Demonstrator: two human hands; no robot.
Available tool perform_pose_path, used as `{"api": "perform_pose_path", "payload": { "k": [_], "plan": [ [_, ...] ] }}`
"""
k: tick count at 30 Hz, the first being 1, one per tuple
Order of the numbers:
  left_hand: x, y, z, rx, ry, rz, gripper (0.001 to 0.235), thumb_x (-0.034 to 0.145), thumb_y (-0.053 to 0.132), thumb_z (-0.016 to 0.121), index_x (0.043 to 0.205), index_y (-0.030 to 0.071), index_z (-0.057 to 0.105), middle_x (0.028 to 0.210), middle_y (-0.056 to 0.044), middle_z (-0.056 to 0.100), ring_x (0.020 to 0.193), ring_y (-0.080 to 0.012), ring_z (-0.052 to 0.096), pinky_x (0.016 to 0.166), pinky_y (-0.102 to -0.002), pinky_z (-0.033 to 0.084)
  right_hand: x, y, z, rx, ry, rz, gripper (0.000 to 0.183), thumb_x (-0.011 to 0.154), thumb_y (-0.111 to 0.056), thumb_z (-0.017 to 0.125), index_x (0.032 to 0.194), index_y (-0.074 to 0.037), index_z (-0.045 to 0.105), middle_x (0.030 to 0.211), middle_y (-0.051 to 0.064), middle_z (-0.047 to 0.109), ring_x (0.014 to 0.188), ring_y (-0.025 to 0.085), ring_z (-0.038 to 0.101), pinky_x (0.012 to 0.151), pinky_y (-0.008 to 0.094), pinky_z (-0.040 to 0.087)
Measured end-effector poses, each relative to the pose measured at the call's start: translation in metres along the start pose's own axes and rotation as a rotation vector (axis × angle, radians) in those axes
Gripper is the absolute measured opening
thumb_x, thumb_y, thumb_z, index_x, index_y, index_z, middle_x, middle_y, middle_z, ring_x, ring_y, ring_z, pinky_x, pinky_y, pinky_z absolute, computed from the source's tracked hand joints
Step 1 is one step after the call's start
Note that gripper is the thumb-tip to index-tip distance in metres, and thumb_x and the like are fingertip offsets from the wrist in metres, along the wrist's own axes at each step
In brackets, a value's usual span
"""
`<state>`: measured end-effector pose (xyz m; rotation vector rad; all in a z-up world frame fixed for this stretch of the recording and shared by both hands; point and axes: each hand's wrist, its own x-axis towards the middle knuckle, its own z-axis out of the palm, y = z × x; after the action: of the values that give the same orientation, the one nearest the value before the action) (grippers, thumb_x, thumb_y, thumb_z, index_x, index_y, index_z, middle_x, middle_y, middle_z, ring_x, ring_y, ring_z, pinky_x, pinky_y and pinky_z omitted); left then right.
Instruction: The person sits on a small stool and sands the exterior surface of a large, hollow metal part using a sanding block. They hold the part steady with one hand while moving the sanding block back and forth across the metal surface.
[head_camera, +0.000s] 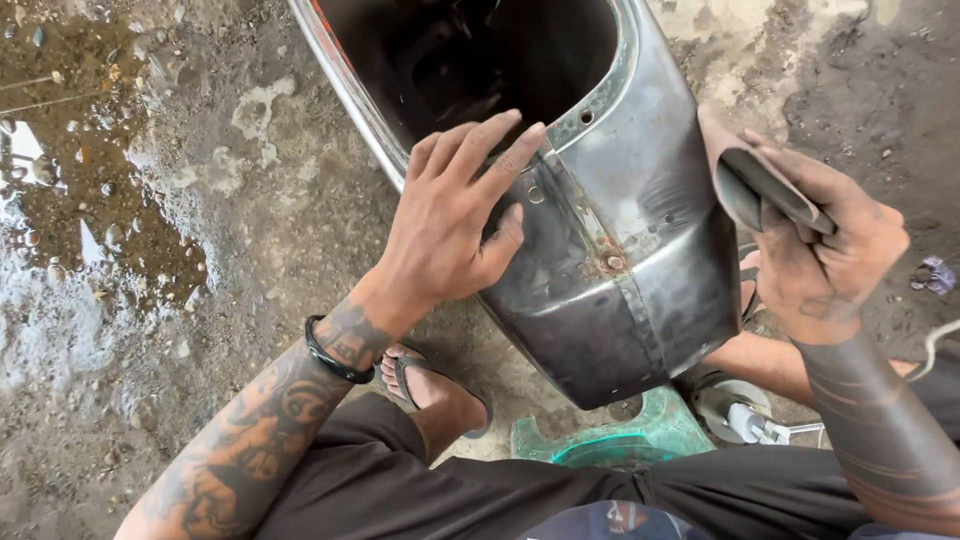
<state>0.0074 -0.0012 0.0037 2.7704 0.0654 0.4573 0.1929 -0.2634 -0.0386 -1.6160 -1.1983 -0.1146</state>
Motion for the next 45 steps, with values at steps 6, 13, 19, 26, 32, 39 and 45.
{"api": "perform_pose_path", "payload": {
  "k": [6, 13, 19, 26, 32, 39, 45],
  "plan": [
    [-0.004, 0.0, -0.001, -0.054, 0.061, -0.031, 0.058, 0.092, 0.02, 0.06, 0.147, 0.005, 0.048, 0.134, -0.011, 0.06, 0.111, -0.0272, 0.063, 0.103, -0.041, 0.04, 0.042, -0.007, -0.039, 0.179, -0.376, 0.036, 0.037, 0.088, 0.021, 0.055, 0.125, 0.012, 0.056, 0.125, 0.03, 0.069, 0.101, 0.032, 0.075, 0.086, 0.029, 0.063],
    [-0.01, -0.005, -0.002, -0.113, 0.088, 0.061, 0.068, 0.089, 0.015, 0.064, 0.152, 0.006, 0.041, 0.147, -0.013, 0.054, 0.131, -0.0289, 0.057, 0.115, -0.043, 0.038, 0.109, -0.1, -0.01, -0.782, -0.769, -0.08, 0.033, 0.068, -0.021, 0.06, 0.1, -0.016, 0.069, 0.075, 0.0, 0.071, 0.066, 0.024, 0.069, 0.062, 0.038, 0.05],
    [-0.011, 0.021, 0.007, -0.251, 0.014, 0.138, 0.071, 0.086, 0.038, 0.059, 0.147, 0.005, 0.046, 0.148, -0.016, 0.054, 0.136, -0.0302, 0.052, 0.121, -0.057, 0.027, 0.134, -0.092, 0.009, -0.387, -0.891, -0.225, 0.044, 0.072, -0.027, 0.065, 0.111, -0.008, 0.068, 0.071, 0.007, 0.069, 0.058, 0.03, 0.064, 0.054, 0.04, 0.048],
    [0.001, 0.038, 0.016, -0.427, 0.185, -0.002, 0.036, 0.09, 0.017, 0.074, 0.119, 0.003, 0.057, 0.106, -0.007, 0.066, 0.101, -0.0224, 0.061, 0.101, -0.039, 0.036, 0.163, -0.102, 0.025, -0.39, -1.026, 0.173, 0.046, 0.066, -0.025, 0.074, 0.11, -0.013, 0.072, 0.059, 0.01, 0.069, 0.049, 0.025, 0.062, 0.05, 0.04, 0.047],
    [0.004, 0.038, 0.014, -0.515, 0.18, -0.093, 0.029, 0.093, 0.02, 0.068, 0.113, 0.004, 0.055, 0.093, -0.007, 0.062, 0.087, -0.0223, 0.056, 0.096, -0.037, 0.036, 0.111, -0.046, 0.006, -0.075, -0.737, 0.26, 0.089, 0.074, -0.025, 0.073, 0.154, -0.003, 0.041, 0.095, 0.018, 0.058, 0.074, 0.027, 0.057, 0.06, 0.037, 0.044],
    [0.001, 0.035, 0.012, -0.489, 0.172, -0.023, 0.038, 0.092, 0.02, 0.068, 0.12, -0.002, 0.055, 0.098, -0.01, 0.062, 0.09, -0.0221, 0.054, 0.099, -0.038, 0.034, 0.074, -0.031, 0.013, 0.257, -0.516, 0.471, 0.064, 0.079, 0.01, 0.073, 0.139, 0.007, 0.05, 0.116, 0.017, 0.067, 0.095, 0.02, 0.065, 0.082, 0.027, 0.054],
    [0.003, 0.039, 0.013, -0.487, 0.176, -0.084, 0.046, 0.095, 0.028, 0.069, 0.126, -0.004, 0.057, 0.106, -0.011, 0.068, 0.095, -0.0225, 0.06, 0.102, -0.037, 0.036, 0.071, -0.027, 0.017, 0.263, -0.522, 0.36, 0.087, 0.078, 0.012, 0.072, 0.154, 0.005, 0.031, 0.136, 0.028, 0.059, 0.11, 0.029, 0.064, 0.089, 0.032, 0.054]
  ]
}}
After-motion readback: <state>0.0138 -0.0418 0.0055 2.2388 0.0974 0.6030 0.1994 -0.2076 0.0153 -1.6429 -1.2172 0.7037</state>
